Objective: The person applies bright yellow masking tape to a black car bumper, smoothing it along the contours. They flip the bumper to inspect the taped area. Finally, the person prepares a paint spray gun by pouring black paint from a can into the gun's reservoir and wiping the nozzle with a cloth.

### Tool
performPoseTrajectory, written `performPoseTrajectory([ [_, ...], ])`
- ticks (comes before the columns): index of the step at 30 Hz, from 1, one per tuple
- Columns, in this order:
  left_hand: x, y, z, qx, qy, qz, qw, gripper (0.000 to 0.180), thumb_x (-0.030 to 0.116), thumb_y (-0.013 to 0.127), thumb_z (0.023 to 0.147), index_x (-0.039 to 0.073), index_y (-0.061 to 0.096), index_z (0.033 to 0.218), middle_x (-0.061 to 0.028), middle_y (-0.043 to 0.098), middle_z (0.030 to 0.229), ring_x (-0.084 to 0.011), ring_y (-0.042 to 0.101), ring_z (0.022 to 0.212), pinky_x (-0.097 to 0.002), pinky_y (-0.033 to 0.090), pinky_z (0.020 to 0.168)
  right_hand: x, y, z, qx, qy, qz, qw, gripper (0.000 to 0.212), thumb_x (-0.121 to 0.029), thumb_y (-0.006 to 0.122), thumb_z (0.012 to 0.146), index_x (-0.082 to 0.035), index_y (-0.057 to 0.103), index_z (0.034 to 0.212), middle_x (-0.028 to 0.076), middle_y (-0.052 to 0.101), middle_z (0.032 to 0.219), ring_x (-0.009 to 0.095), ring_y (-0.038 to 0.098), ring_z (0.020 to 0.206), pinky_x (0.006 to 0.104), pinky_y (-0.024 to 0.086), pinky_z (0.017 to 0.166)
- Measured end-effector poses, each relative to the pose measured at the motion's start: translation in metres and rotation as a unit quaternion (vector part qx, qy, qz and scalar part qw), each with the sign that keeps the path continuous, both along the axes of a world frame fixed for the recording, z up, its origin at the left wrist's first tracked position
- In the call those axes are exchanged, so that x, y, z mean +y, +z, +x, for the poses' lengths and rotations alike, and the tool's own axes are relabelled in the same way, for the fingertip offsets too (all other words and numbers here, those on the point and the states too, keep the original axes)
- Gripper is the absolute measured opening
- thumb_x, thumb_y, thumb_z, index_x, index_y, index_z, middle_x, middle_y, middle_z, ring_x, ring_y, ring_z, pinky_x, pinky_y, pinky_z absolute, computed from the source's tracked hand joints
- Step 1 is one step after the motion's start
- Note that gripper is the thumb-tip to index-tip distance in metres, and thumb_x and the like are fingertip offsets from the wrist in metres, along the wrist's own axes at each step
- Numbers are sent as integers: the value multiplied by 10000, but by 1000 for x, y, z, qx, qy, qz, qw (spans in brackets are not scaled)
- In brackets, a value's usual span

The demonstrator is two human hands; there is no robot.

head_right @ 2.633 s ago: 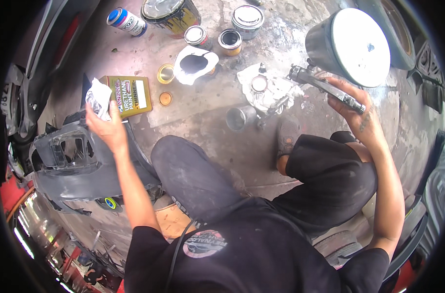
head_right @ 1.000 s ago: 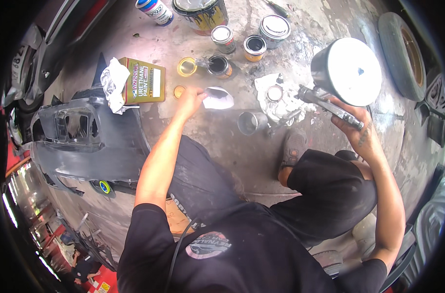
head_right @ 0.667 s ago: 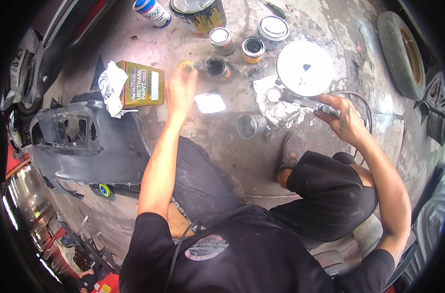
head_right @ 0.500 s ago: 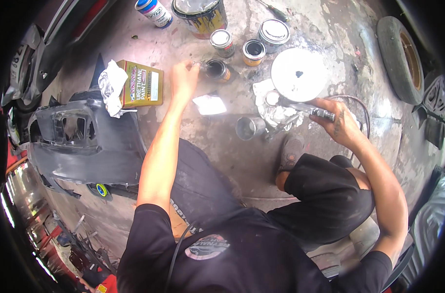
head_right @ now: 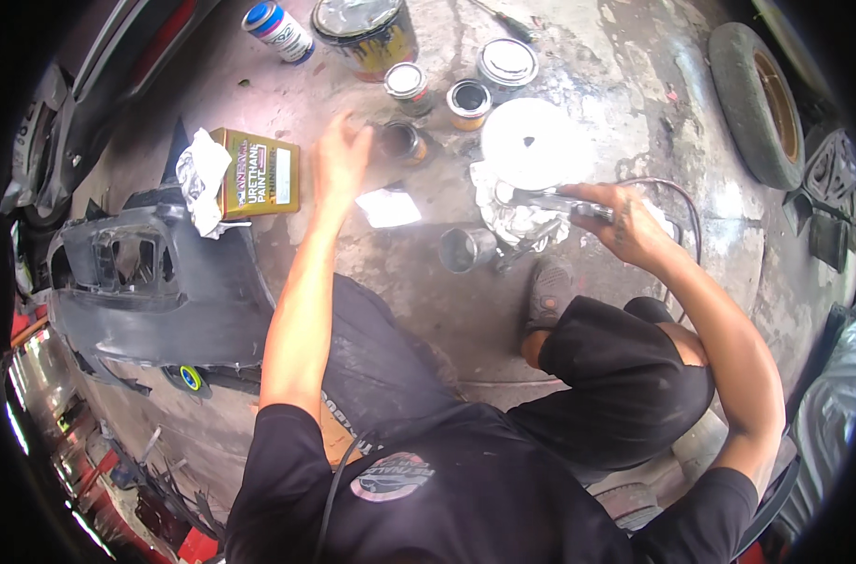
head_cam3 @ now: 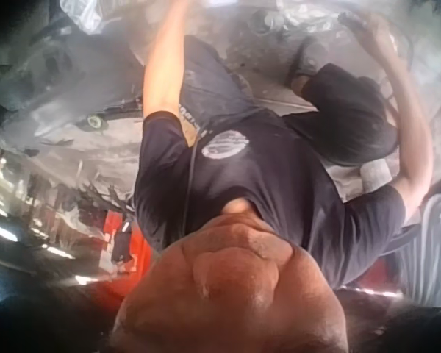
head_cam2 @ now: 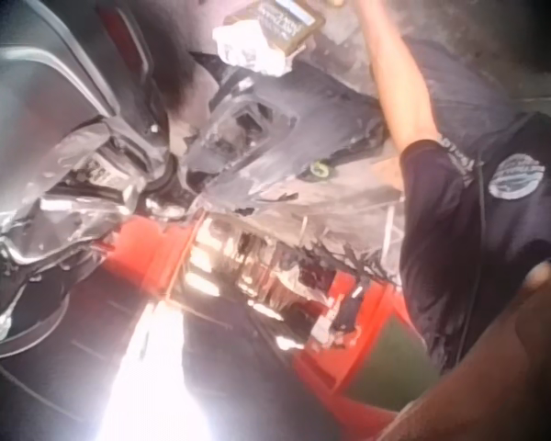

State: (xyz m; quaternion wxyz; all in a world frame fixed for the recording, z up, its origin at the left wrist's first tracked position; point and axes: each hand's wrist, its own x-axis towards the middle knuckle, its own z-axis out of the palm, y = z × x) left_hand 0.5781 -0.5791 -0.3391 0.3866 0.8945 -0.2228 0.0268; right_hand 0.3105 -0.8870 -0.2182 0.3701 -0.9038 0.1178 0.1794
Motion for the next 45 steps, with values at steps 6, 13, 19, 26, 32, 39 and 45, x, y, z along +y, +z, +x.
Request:
performPoseTrajectory([
  [6,-13,88,-54,92,-83,-110,986,543,229,854,889,-5,677,1346,-189,663,1169,-363,688,961,-455,562,871,-2,-28,11,1,46,8,999,415,-137,720,982,-78,688,1392,250,763,1158,389,750,1065,450,584,929],
  [13,-39,142,-86,17,-272,19,962,840,274,937,764,-33,578,1458,-199,577,1297,-383,620,1171,-474,545,961,10,-45,26,-14,105,4,994,435,-151,718,953,-97,698,1385,256,756,1154,436,726,1067,491,566,962],
  [19,-27,137,-101,26,-243,64,968,854,223,942,726,61,567,1475,-222,574,1261,-414,662,1096,-486,559,923,20,-49,28,17,136,-52,989,464,-110,792,916,-86,707,1372,248,746,1042,432,719,978,492,563,876],
  [26,-23,120,-117,73,-232,62,968,796,226,921,698,70,585,1403,-195,564,1213,-419,678,1037,-508,584,856,22,-58,19,36,157,-54,985,445,-114,779,904,-119,718,1345,235,717,887,428,709,898,528,546,835],
  [32,-21,116,-117,68,-233,49,969,785,225,917,684,82,592,1384,-170,557,1168,-416,671,1021,-513,582,841,24,-60,18,14,159,-42,986,389,-111,744,925,-146,728,1312,251,743,887,442,727,872,542,562,821],
  [39,-16,114,-114,70,-251,46,964,850,218,928,676,13,577,1423,-200,543,1133,-416,680,977,-495,578,805,27,-68,16,34,157,-26,987,461,-99,802,884,-89,718,1337,229,716,918,431,699,922,519,540,850],
  [45,-12,104,-118,65,-225,27,972,752,194,917,672,76,598,1343,-166,548,1121,-408,661,1016,-507,568,830,30,-66,20,33,170,-35,984,491,-107,807,885,-112,710,1367,218,709,924,428,698,917,514,536,855],
])
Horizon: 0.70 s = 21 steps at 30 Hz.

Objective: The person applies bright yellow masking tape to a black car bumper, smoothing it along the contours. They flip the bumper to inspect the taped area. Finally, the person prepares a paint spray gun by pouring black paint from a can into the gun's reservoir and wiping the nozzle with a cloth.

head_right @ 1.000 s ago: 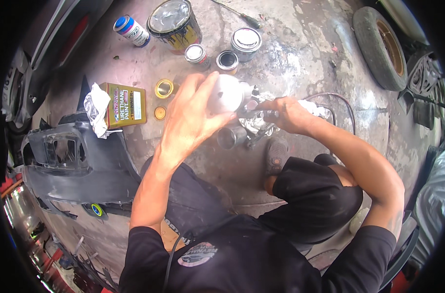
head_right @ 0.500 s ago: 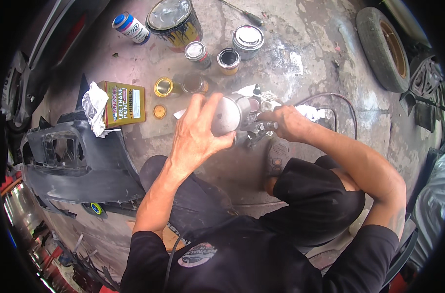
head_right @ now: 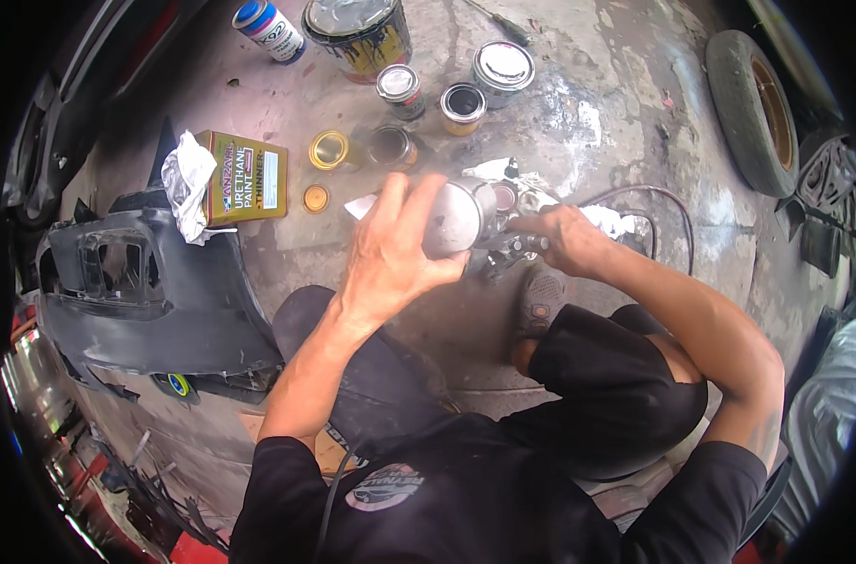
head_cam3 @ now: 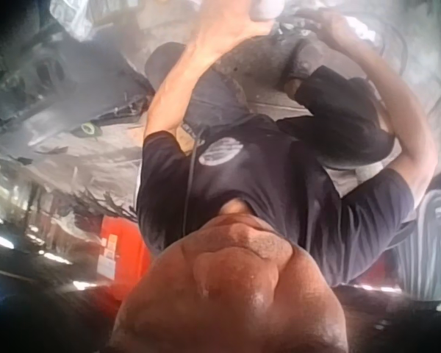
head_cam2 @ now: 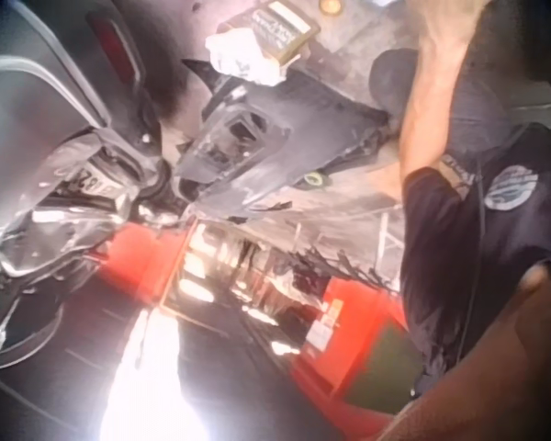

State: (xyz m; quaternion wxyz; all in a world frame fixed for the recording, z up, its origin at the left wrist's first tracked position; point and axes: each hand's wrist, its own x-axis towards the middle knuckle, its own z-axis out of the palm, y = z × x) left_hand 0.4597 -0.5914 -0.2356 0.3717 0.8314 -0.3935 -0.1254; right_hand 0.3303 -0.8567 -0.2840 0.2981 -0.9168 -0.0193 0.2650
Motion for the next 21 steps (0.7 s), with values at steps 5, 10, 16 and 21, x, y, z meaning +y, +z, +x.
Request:
performPoseTrajectory([
  [5,3,-3,1,-11,0,-13,1000,823,224,936,685,41,587,1407,-179,555,1141,-405,670,1007,-483,582,835,-1,-4,1,14,-7,-7,1000,505,-105,805,891,-118,701,1384,221,706,920,429,694,907,512,537,841],
  [10,13,-5,19,47,23,-144,988,850,248,950,718,37,587,1458,-186,614,1252,-361,683,1092,-446,578,926,-6,-10,5,-36,2,18,999,492,-80,789,905,-79,687,1387,252,733,977,430,712,946,502,552,849],
  [16,46,-23,52,291,158,-296,896,831,214,913,817,13,539,1530,-92,617,1292,-154,627,1073,-312,543,916,-9,-20,15,-14,-34,39,999,466,-71,764,933,-43,662,1386,259,750,1170,452,717,1070,488,573,929],
  [21,60,-43,70,318,191,-370,852,820,180,851,911,-76,428,1565,-156,615,1306,-188,650,1110,-314,564,951,-1,-23,29,-12,-56,-4,998,437,-100,770,936,-56,694,1363,266,752,1143,448,725,1039,482,573,903],
])
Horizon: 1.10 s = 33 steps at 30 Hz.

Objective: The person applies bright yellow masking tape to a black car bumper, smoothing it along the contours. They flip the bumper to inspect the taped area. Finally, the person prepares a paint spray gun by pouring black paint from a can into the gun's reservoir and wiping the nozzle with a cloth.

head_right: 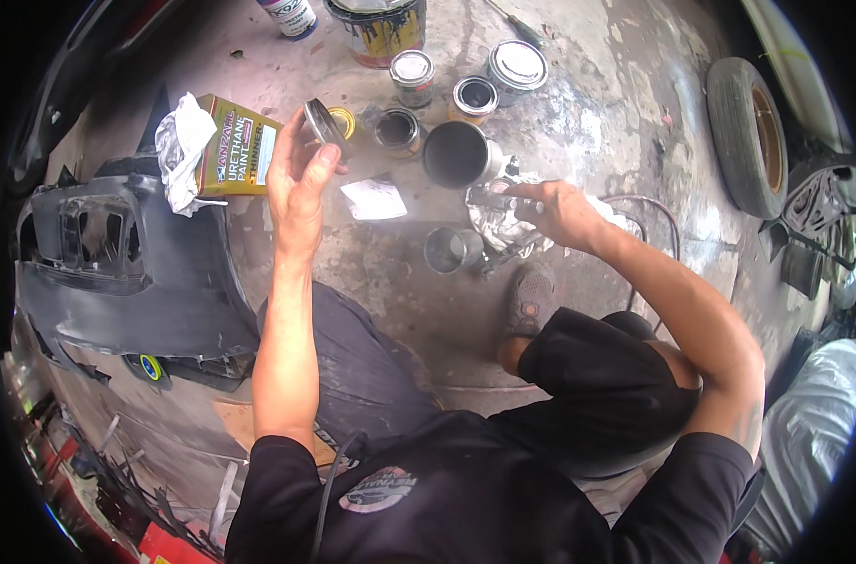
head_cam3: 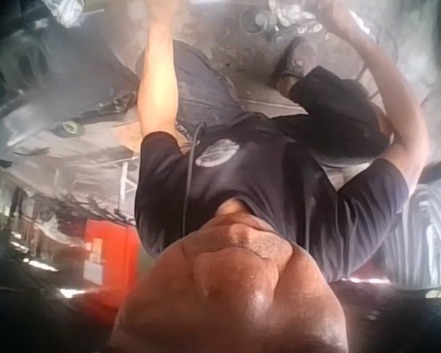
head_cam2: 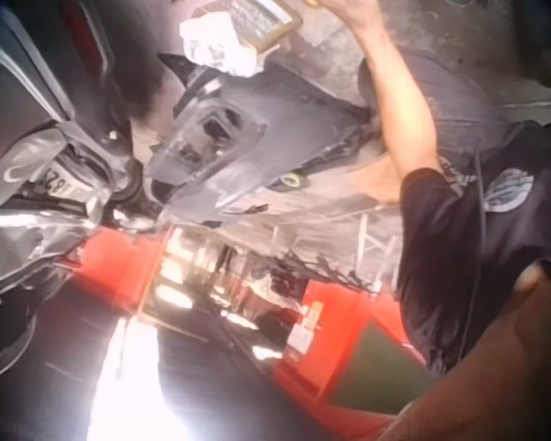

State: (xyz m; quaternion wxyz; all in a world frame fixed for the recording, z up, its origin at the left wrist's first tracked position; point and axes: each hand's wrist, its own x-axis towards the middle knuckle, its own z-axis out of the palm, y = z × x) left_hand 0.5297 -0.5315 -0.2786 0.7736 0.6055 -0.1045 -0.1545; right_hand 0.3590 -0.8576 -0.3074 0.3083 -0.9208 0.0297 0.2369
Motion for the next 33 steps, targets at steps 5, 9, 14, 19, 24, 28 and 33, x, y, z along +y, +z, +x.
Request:
performPoseTrajectory([
  [5,8,-2,5,-10,35,16,999,809,204,849,930,-84,431,1559,-154,640,1279,-186,660,1098,-301,564,912,7,10,15,7,-9,-76,997,413,-303,701,985,-120,734,1353,264,760,1026,415,747,966,474,584,876],
  [9,13,-6,9,-4,47,29,998,818,250,870,919,-76,461,1548,-153,652,1268,-194,671,1082,-306,566,898,10,19,29,15,-3,-129,991,397,-324,695,978,-117,754,1312,249,767,995,410,752,949,477,588,866],
  [14,16,-11,11,-38,53,85,994,797,326,834,922,-43,500,1544,-154,655,1342,-190,677,1103,-317,565,845,6,8,38,-55,39,-192,979,318,-328,696,964,-114,782,1183,230,767,940,405,754,904,493,596,827],
  [19,21,-12,12,-41,61,91,993,793,320,841,910,-40,512,1536,-148,652,1310,-193,679,1096,-310,557,867,16,17,55,-22,27,-191,981,271,-311,696,952,-93,789,1084,220,761,876,409,751,848,501,596,794],
  [24,21,-7,13,-32,58,50,997,826,376,892,873,-35,552,1503,-131,666,1250,-188,650,1051,-327,551,882,24,15,67,-7,32,-238,971,191,-245,689,931,-94,781,1004,215,757,862,409,749,816,507,592,760],
  [28,24,-7,15,-42,45,66,996,798,341,852,899,-27,528,1530,-139,636,1281,-192,671,1096,-315,551,886,25,10,72,-10,51,-263,963,181,-237,705,911,-79,770,971,217,752,850,412,751,820,507,594,751],
  [33,26,-6,15,-42,49,67,996,835,395,859,888,-26,530,1530,-142,641,1277,-196,668,1099,-323,560,870,41,24,80,-4,56,-293,954,181,-227,723,876,-73,773,958,204,765,865,404,758,826,503,605,763],
])
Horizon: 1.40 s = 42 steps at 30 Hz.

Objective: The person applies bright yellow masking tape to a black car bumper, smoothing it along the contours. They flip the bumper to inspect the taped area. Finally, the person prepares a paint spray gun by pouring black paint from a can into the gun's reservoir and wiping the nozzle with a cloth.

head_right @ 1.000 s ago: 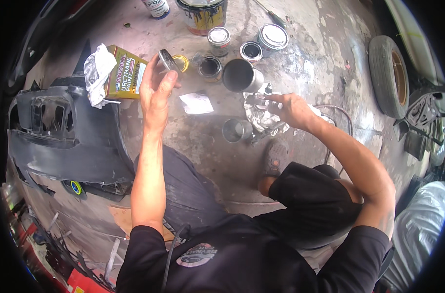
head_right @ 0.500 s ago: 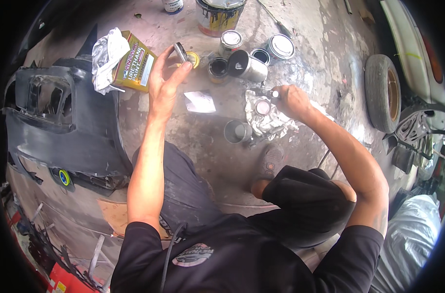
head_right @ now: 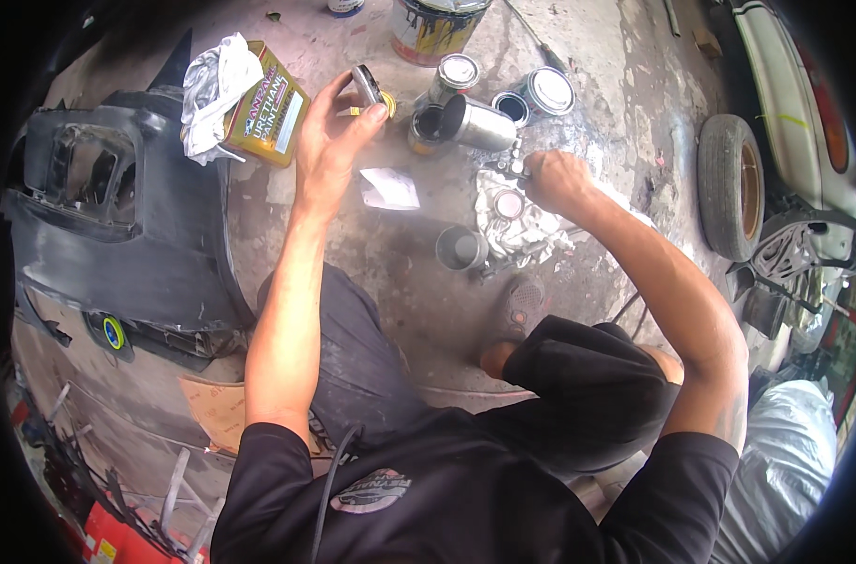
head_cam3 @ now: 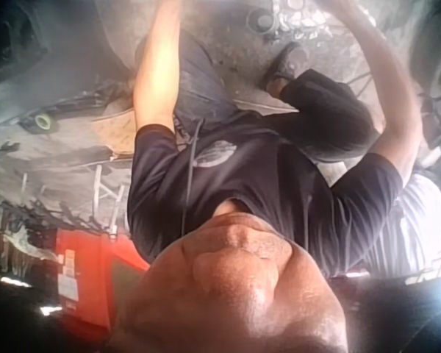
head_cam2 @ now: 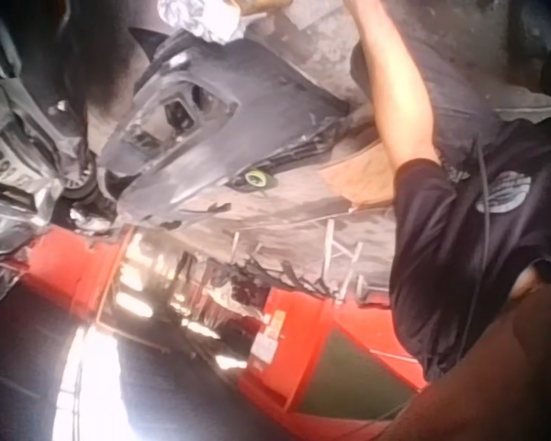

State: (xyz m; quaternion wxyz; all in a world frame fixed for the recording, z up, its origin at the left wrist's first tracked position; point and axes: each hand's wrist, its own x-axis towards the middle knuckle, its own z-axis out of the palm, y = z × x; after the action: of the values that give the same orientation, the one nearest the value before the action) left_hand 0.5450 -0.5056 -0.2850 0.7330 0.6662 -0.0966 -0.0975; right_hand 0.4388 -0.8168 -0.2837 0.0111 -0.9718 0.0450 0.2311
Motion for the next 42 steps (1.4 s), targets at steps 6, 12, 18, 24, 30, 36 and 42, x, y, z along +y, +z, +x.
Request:
performPoseTrajectory([
  [6,3,-7,3,-7,5,6,1000,887,447,864,872,-28,521,1537,-149,653,1267,-203,673,1094,-326,568,845,3,9,7,7,27,-27,999,185,-174,723,838,-29,772,942,233,768,876,404,769,842,501,611,778],
  [12,5,-9,4,-2,4,-6,1000,909,456,876,862,-34,514,1537,-143,658,1254,-200,685,1079,-322,573,819,7,14,13,26,52,-53,997,230,-240,745,840,-48,760,966,234,758,890,433,753,904,532,602,831],
  [18,7,-10,3,14,13,-34,999,906,445,932,829,-41,556,1494,-152,669,1220,-215,659,1052,-340,568,872,8,18,16,37,58,-75,995,239,-225,729,841,-41,757,989,253,755,905,436,752,930,523,602,848],
  [24,9,-13,7,11,13,-26,1000,920,435,934,828,-53,543,1503,-163,666,1218,-212,673,1040,-332,572,863,21,42,24,80,48,-107,990,282,-134,655,842,20,764,1052,262,775,983,400,779,961,479,620,877],
  [30,3,-11,6,20,4,-38,999,921,411,933,835,-66,528,1509,-177,660,1216,-211,701,1012,-318,580,839,22,52,25,59,56,-117,990,242,-108,649,823,-23,784,1005,241,779,981,392,777,943,481,618,849],
  [36,4,-10,6,18,4,-35,999,908,400,930,842,-62,526,1511,-178,657,1212,-217,713,1010,-317,585,828,28,61,30,49,59,-122,990,225,-79,643,810,-39,798,967,235,777,962,386,776,927,474,619,833],
  [42,4,-11,6,2,15,-29,999,864,403,883,876,-51,529,1520,-130,693,1188,-173,719,1005,-288,565,742,40,72,34,58,66,-139,986,227,-84,648,826,-50,806,985,216,783,960,367,780,934,465,621,836],
])
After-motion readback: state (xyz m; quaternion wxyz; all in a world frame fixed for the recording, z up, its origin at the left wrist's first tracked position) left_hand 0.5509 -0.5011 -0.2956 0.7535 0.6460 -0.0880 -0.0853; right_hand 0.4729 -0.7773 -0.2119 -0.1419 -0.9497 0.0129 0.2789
